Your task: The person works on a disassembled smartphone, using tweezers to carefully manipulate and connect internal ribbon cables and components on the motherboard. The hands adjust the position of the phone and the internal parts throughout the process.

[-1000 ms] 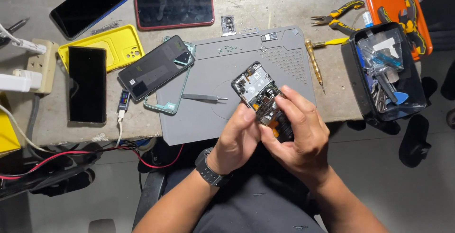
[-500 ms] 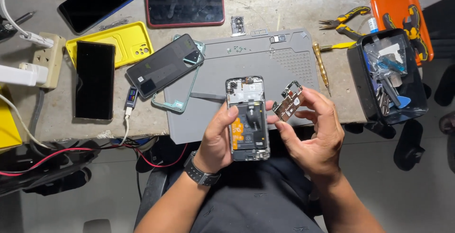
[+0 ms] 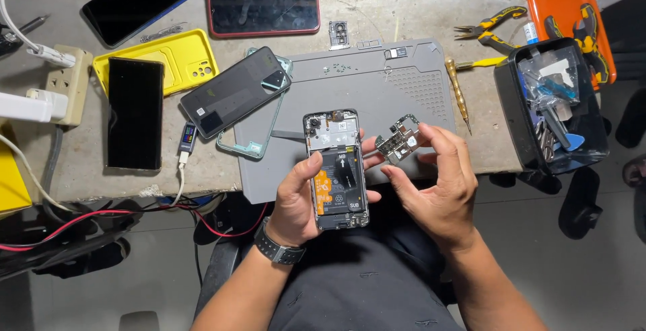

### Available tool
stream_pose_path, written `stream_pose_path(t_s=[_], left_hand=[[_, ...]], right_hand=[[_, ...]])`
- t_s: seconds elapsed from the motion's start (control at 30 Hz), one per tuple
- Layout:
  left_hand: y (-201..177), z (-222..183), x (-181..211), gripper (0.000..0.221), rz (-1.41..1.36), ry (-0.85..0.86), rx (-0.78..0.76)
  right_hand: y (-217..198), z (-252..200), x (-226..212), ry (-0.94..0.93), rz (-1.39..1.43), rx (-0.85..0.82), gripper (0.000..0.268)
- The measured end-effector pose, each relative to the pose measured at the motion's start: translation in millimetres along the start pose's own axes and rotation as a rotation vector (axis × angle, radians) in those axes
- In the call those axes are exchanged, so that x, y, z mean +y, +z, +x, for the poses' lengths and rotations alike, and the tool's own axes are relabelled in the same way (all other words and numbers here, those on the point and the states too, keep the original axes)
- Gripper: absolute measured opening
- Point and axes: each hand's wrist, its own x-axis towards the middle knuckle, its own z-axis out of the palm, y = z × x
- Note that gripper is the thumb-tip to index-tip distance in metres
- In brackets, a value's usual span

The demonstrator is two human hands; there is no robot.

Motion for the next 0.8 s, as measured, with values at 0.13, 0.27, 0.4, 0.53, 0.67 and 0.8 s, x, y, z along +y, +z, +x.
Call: stream_pose_path(t_s=[0.13,0.27,0.4,0.53,0.67,0.8], left_hand=[[-4.1,0.7,-0.5,0.087,0.048,0.011,0.011],[-4.6,3.2,-0.1,0.083,0.127,0.028,0.027],[-8.3,8.7,-1.8,0.077,0.166,0.048,0.04],[-8.0,15.9,0.3,0.074,0.2,0.052,0.04],[-7.3,22.5,3.5,0.071,0.219,0.062,0.047],[-9.6,25.9,7.3,0.074,0.211,0.054,0.045]], right_hand=[[2.7,-3.9,6.5,0.004,-0.017,-0.016,0.078],[3.3,-8.0,11.8,0.027,-0.046,-0.042,0.082],[3.5,-8.1,17.6,0.04,-0.094,-0.062,0.088],[2.8,-2.5,18.4,0.049,-0.105,-0.077,0.089],[1.7,3.7,23.0,0.083,-0.09,-0.112,0.09],[-0.2,7.6,25.5,0.119,-0.091,-0.153,0.089]])
